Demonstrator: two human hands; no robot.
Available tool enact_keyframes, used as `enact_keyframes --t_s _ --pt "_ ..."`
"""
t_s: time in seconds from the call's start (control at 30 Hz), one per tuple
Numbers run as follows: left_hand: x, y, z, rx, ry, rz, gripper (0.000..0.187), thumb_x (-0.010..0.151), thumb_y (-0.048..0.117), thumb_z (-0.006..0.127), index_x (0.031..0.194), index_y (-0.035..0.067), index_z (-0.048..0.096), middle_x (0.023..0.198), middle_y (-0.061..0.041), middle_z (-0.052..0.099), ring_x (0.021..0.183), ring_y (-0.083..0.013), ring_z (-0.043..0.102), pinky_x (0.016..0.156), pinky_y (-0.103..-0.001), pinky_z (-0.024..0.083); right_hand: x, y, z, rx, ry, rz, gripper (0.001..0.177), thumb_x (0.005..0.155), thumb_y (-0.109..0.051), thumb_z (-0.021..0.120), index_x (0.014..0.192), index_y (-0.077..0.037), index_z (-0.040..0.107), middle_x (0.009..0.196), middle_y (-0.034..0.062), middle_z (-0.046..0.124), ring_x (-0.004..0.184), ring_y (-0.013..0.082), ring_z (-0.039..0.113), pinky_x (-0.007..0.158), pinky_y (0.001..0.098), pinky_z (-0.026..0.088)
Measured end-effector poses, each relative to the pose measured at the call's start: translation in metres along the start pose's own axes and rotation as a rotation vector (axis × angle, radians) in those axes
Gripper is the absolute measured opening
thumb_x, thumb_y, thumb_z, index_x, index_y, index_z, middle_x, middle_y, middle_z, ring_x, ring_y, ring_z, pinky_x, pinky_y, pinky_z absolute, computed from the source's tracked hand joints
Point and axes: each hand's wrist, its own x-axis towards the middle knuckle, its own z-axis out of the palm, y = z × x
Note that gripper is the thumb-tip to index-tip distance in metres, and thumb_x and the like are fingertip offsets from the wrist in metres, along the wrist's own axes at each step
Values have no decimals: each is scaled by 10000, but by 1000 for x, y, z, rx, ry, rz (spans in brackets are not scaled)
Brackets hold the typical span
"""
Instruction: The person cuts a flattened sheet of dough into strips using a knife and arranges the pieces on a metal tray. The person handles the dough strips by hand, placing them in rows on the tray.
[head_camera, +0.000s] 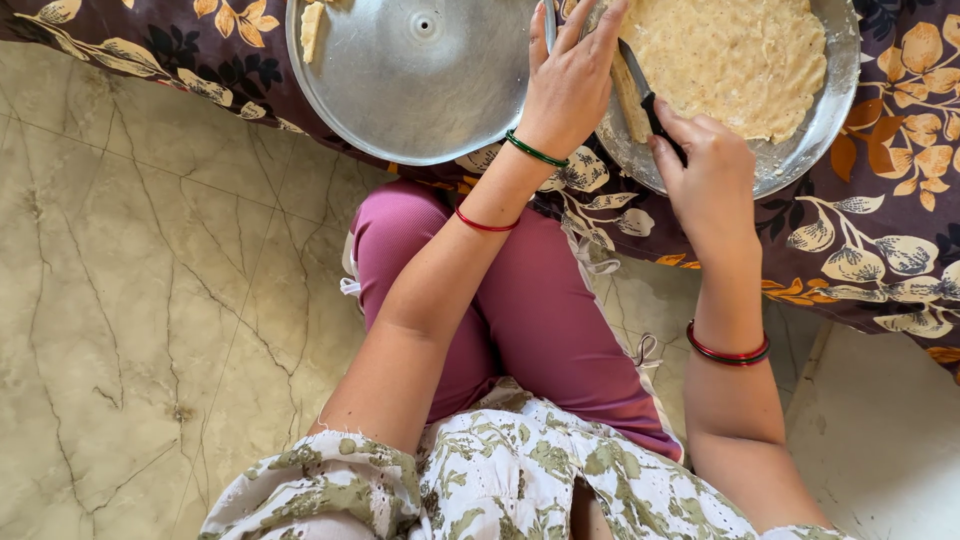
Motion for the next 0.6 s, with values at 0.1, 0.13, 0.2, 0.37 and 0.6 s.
enact_keyframes --t_s 0.1,0.13,0.2,0.37,0.6 --pt "0 1 1 15 19 2 669 1003 20 558 1596 135 270 1290 2 703 1518 -216 368 1310 -611 77 -3 -3 -7 -24 -21 4 370 1011 -129 737 1377 -77 717 918 166 637 856 343 613 759 434 467" --pt "0 0 1 13 19 3 666 1003 24 561 1593 135 273 1293 0 703 1515 -218 370 1309 -612 79 -5 -5 -9 -30 -28 11 375 1011 -132 737 1382 -81 719 904 166 627 846 342 607 754 432 464" --pt "0 0 1 6 19 4 658 1001 32 566 1585 135 280 1300 -5 702 1510 -222 375 1306 -615 83 -7 -8 -13 -43 -42 28 385 1011 -139 738 1392 -89 721 875 167 608 825 338 594 745 430 456" --pt "1 0 0 11 15 5 634 1005 32 569 1569 139 300 1315 -3 696 1506 -224 383 1303 -611 93 -12 -14 -21 -72 -74 64 371 1011 -153 733 1379 -104 734 845 167 594 799 328 592 724 429 449" --pt "1 0 -1 9 42 26 681 996 12 581 1590 142 274 1334 -3 692 1500 -225 387 1307 -594 79 -21 -15 -29 -38 -78 46 353 1010 -149 732 1359 -97 736 893 162 641 802 334 614 721 419 459"
